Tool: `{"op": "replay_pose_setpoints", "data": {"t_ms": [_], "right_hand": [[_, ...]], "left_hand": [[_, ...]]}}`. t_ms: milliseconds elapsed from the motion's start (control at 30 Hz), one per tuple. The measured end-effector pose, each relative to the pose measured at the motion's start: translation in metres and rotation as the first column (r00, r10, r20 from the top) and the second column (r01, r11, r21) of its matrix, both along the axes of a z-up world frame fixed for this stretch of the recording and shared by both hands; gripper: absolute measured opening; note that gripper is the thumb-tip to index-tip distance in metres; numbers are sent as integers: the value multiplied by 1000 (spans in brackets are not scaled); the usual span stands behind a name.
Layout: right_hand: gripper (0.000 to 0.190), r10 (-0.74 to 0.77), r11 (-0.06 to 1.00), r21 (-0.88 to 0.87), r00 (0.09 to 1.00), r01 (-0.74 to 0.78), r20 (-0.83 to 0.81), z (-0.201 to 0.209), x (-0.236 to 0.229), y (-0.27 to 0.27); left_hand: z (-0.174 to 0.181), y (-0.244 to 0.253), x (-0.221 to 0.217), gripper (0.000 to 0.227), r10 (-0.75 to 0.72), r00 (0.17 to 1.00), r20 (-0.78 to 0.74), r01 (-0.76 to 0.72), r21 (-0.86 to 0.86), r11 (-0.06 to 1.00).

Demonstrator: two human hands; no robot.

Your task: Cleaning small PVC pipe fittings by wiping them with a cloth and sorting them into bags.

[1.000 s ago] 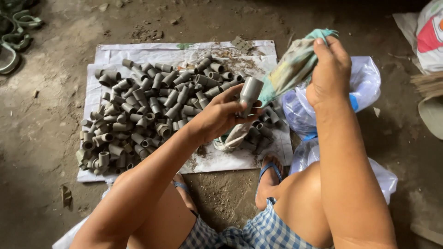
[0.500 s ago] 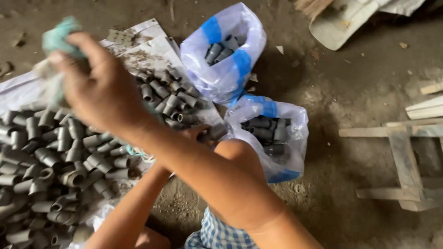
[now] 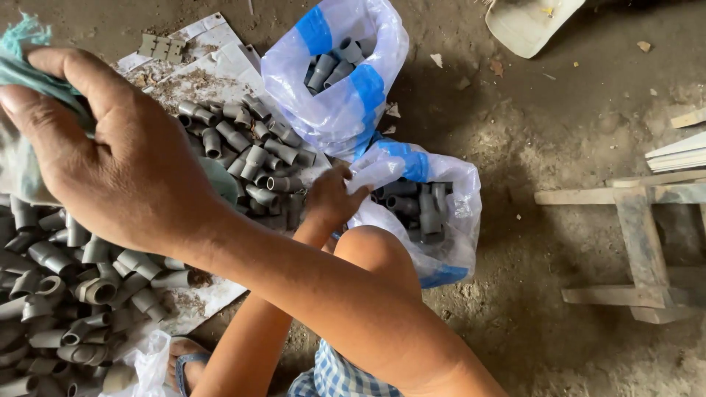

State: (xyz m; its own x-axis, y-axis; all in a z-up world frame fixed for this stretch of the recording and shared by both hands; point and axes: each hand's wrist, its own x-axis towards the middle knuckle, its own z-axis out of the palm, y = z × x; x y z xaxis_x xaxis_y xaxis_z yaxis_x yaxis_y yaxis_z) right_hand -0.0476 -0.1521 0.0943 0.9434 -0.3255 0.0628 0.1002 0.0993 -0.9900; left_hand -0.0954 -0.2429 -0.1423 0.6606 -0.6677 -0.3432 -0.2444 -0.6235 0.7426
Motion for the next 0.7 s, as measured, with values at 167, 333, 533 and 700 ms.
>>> {"op": "replay_pose_setpoints", "data": {"t_ms": [167,333,533,700], "right_hand": [[47,41,999,22,999,-41,-15,29,-19,-30],[37,-219,962,-137,968,236,125,-12,-3,-69],[41,-269,961,-53,962,271,35,-26,10,-128],[13,-266,910,-247,926,333,269,-46,30,-209]], "left_hand": [[0,-7,-3,59,20,994,-108,-2,171,985],[-54,21,-45,39,247,890,-384,-271,-7,963],[-98,91,-41,32,273,675,-685,-636,-354,686],[-270,189,-11,35,735,643,-215,-715,176,677]]}}
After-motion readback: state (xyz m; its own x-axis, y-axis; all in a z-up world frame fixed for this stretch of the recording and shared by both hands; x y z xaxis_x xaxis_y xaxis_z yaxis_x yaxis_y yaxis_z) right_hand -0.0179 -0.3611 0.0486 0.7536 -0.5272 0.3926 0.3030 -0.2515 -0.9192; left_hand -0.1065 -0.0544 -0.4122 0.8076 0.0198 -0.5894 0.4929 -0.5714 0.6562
